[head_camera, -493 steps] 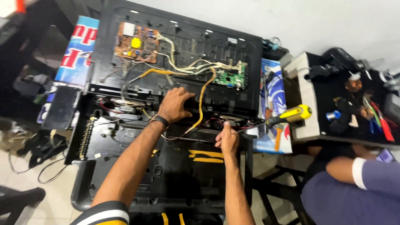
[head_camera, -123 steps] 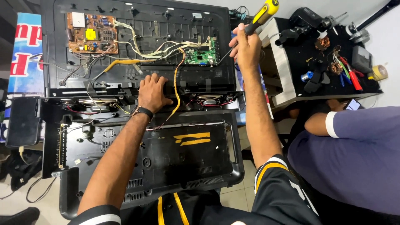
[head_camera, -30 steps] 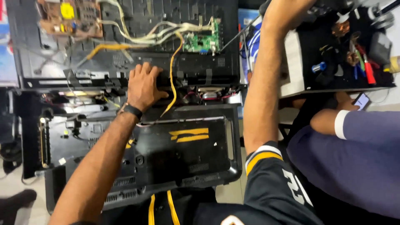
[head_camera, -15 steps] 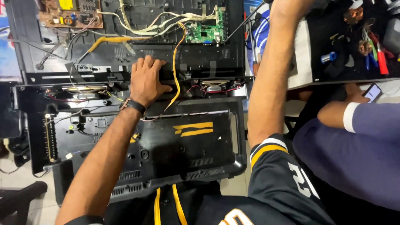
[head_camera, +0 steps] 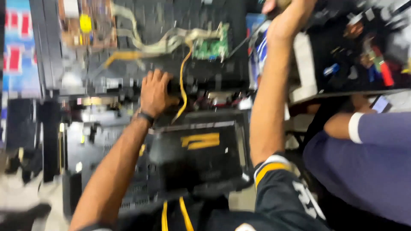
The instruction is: Disassembling and inspecting the internal components of a television set, specifically around the speaker area, using a screwdriver.
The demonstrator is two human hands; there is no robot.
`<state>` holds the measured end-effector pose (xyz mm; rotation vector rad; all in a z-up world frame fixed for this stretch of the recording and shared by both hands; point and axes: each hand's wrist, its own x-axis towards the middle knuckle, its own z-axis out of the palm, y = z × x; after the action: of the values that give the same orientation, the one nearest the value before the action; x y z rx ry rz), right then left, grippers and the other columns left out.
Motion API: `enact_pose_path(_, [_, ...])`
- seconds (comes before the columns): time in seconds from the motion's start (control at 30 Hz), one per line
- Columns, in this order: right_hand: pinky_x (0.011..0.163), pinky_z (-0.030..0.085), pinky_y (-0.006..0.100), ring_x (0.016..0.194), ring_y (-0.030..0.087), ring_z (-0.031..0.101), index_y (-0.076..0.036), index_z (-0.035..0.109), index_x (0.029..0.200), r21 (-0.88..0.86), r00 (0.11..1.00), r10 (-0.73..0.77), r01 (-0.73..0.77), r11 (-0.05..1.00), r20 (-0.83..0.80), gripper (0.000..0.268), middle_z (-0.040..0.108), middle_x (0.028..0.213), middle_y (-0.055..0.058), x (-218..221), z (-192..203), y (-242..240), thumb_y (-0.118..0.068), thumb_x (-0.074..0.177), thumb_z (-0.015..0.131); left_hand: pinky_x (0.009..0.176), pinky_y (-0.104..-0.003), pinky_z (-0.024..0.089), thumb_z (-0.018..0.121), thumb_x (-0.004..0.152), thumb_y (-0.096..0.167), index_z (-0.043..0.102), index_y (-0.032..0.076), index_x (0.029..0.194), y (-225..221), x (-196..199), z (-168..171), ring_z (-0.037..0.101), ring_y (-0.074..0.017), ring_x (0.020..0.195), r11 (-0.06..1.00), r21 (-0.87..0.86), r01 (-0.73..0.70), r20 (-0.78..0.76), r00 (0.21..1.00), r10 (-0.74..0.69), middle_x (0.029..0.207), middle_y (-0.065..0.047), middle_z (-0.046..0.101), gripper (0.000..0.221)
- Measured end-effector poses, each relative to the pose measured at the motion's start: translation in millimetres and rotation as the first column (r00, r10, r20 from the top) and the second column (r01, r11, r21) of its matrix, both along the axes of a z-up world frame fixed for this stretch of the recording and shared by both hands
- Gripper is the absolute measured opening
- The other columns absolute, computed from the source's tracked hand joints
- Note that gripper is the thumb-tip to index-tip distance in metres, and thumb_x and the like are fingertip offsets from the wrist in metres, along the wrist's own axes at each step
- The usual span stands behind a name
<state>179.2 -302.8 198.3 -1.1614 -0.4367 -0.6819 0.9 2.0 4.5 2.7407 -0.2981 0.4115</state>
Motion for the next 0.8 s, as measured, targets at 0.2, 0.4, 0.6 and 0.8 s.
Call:
enact_pose_path(0.2, [0.055,0.05,0.04,0.055,0.026,0.057,-0.008,0.064,0.109,0.092,0.984,-0.083,0.069,0.993,0.159,0.019,0.054,0.065,0.016,-32,22,25,-0.026,0.101,0.067,0.091,-0.042,0.043,0.094,0.057,0.056,0.061,0.021,0.137,-2,1,-7,0.048,-0.0282,0.102,0.997,0.056,-0.045,-0.173,0.983,0.054,0.113,-0.007,0.053,0.093])
enact_pose_path(0.4, [0.052,0.048,0.037,0.049,0.025,0.055,-0.004,0.056,0.082,-0.01,0.993,0.012,-0.011,1.0,0.12,0.041,0.055,0.054,0.015,-36,23,29,-0.04,0.1,0.046,0.093,-0.043,0.043,0.095,0.06,0.053,0.06,0.018,0.138,-3,-4,-3,0.048,-0.0289,0.103,0.998,0.041,-0.046,-0.171,0.984,0.052,0.115,-0.008,0.052,0.092])
enact_pose_path(0.6, [0.043,0.032,0.034,0.047,0.024,0.041,-0.011,0.057,0.137,-0.028,0.955,0.191,-0.19,0.981,0.225,0.03,0.057,0.084,0.02,-37,9,21,-0.026,0.112,0.061,0.093,-0.043,0.044,0.096,0.058,0.05,0.062,0.017,0.136,-4,-5,-6,0.049,-0.0291,0.103,0.999,0.001,-0.042,-0.14,0.989,0.042,0.113,-0.008,0.053,0.092])
enact_pose_path(0.8, [0.05,0.041,0.038,0.047,0.027,0.052,-0.006,0.058,0.077,0.083,0.992,0.042,-0.053,0.995,0.122,0.032,0.051,0.055,0.014,-43,22,24,-0.033,0.094,0.057,0.091,-0.043,0.045,0.096,0.06,0.05,0.061,0.016,0.136,-4,-6,-6,0.048,-0.0289,0.103,0.999,0.009,-0.036,-0.123,0.992,0.037,0.114,-0.009,0.053,0.091])
